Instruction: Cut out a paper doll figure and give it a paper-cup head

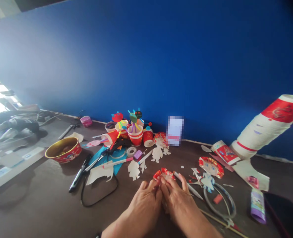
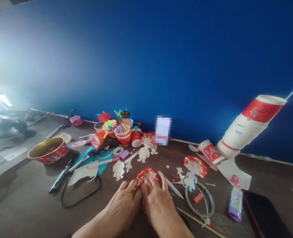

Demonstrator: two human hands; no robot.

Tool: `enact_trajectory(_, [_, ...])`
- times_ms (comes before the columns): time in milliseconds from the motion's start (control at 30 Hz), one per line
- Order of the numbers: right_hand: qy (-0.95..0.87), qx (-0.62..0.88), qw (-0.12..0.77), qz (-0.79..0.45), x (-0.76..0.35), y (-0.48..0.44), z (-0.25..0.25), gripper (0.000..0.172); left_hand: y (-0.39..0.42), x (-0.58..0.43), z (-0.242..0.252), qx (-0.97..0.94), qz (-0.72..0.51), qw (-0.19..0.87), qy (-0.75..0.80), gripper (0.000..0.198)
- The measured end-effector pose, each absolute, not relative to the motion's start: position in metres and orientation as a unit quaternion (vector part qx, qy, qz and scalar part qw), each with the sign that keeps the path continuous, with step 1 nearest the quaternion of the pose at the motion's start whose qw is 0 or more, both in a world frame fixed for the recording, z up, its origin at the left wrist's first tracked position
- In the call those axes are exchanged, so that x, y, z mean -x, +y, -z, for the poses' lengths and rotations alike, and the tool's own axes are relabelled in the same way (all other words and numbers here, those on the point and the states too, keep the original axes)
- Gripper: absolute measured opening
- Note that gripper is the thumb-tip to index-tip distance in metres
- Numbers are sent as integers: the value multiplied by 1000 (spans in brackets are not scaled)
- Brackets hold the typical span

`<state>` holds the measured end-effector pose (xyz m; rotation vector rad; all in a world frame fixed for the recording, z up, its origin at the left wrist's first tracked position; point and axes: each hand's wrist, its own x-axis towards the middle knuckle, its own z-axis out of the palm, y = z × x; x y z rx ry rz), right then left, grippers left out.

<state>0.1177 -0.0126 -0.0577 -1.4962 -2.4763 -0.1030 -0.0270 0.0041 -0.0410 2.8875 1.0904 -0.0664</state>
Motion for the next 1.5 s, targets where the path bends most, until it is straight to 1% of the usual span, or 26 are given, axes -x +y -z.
enact_trajectory(100, [-857,500,119,43,-117,-12,55,35,3,27,37,-935,36,37,351,41])
enact_trajectory(300, [-858,498,116,43,-114,-12,55,36,0,25,31,-936,3,41,351,35])
enact_trajectory(500, [-843,514,157,19,-114,-12,53,35,2,29,23,-933,-54,56,352,28])
enact_trajectory(533, [-839,517,167,8,-114,-12,51,35,3,32,22,-931,-71,62,353,27])
enact_trajectory(600, [-832,524,180,-15,-116,-12,47,38,7,37,21,-913,-145,97,370,23])
enact_trajectory(700, [-820,542,179,-39,-119,-12,42,41,14,44,22,-874,-241,131,400,19])
enact_trajectory(800, [-817,542,190,-50,-120,-11,42,33,20,47,25,-867,-269,134,397,21])
enact_trajectory(867, [-817,538,202,-49,-119,-11,42,24,25,48,27,-862,-291,142,390,27])
enact_trajectory(933, [-816,539,206,-43,-116,-10,42,21,28,49,29,-853,-311,153,390,35])
enact_trajectory(1033, [-812,548,199,-21,-111,-10,43,24,32,51,31,-848,-310,168,395,39])
enact_trajectory(1100, [-810,554,193,-3,-108,-9,44,22,34,52,32,-858,-298,159,387,38])
enact_trajectory(1200, [-814,550,185,19,-105,-10,47,15,34,53,34,-884,-264,117,368,34])
enact_trajectory(1333, [-825,540,157,51,-103,-12,52,16,33,53,37,-910,-202,56,358,21])
enact_trajectory(1500, [-837,526,143,50,-99,-15,53,22,31,49,37,-919,-162,-9,360,24])
